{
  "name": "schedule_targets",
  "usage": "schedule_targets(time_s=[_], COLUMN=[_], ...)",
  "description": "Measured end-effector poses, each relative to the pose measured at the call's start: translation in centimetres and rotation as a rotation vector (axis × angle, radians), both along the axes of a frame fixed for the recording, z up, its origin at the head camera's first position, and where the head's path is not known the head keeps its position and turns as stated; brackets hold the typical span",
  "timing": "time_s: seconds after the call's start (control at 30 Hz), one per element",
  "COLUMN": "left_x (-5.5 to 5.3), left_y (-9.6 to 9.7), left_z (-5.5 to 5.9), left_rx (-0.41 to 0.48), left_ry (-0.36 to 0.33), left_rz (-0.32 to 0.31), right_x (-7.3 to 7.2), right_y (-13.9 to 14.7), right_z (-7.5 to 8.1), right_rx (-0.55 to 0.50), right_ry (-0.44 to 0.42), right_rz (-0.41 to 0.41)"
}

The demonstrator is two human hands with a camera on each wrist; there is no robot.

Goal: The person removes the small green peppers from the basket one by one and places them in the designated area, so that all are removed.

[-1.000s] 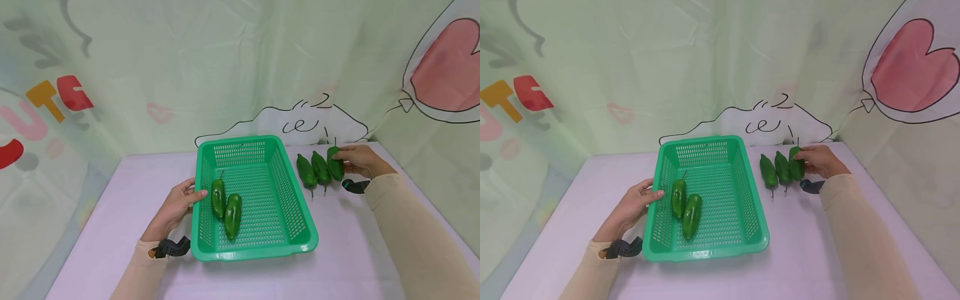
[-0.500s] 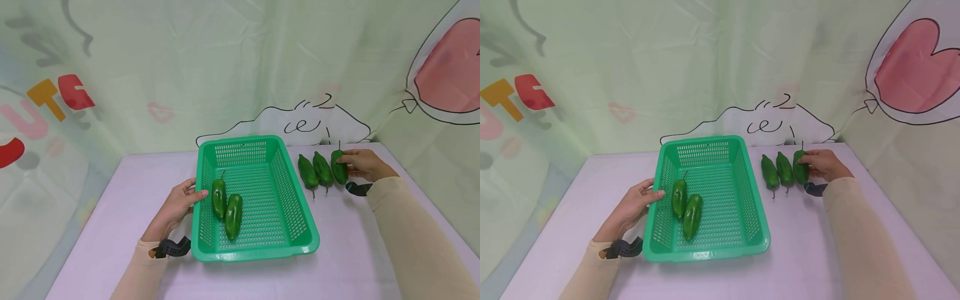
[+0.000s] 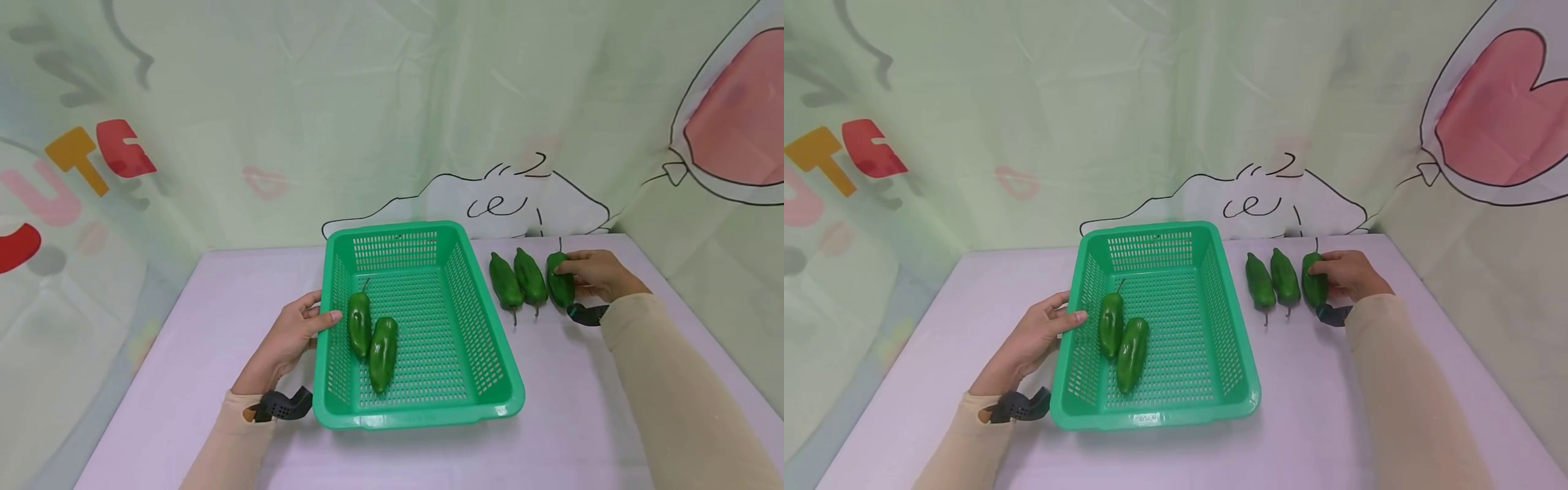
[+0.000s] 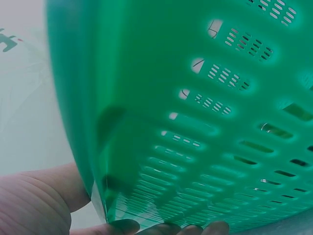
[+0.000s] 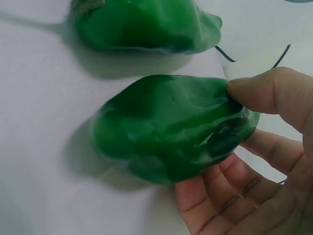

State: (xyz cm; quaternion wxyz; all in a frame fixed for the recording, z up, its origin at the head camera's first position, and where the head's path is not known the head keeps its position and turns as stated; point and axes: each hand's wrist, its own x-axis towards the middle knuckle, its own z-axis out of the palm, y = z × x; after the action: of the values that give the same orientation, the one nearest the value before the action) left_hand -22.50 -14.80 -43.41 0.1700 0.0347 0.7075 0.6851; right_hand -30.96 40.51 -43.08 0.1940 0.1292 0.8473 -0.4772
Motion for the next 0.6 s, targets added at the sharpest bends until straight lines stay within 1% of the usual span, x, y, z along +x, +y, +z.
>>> schedule_targets(time_s=[0.17,0.27,0.4,0.6], left_x=[0.1,0.1,0.1,0.1], left_y=[0.0,0.1,0.2,0.0], left_z=[0.1,0.0,-0.1,0.1], left_rx=[0.0,-0.003,-0.009,-0.017], left_ry=[-0.003,-0.003,-0.004,0.003], left_rz=[0.0,0.0,0.001,0.006], right_x=[0.0,0.2,0.8,1.6], right_y=[0.0,-0.1,-0.5,-0.7], right_z=[-0.2,-0.3,0.1,1.0], right_rx=[0.041,0.06,0.067,0.062], right_ry=[0.011,0.021,0.036,0.072], right_rz=[-0.008,-0.02,-0.032,-0.02])
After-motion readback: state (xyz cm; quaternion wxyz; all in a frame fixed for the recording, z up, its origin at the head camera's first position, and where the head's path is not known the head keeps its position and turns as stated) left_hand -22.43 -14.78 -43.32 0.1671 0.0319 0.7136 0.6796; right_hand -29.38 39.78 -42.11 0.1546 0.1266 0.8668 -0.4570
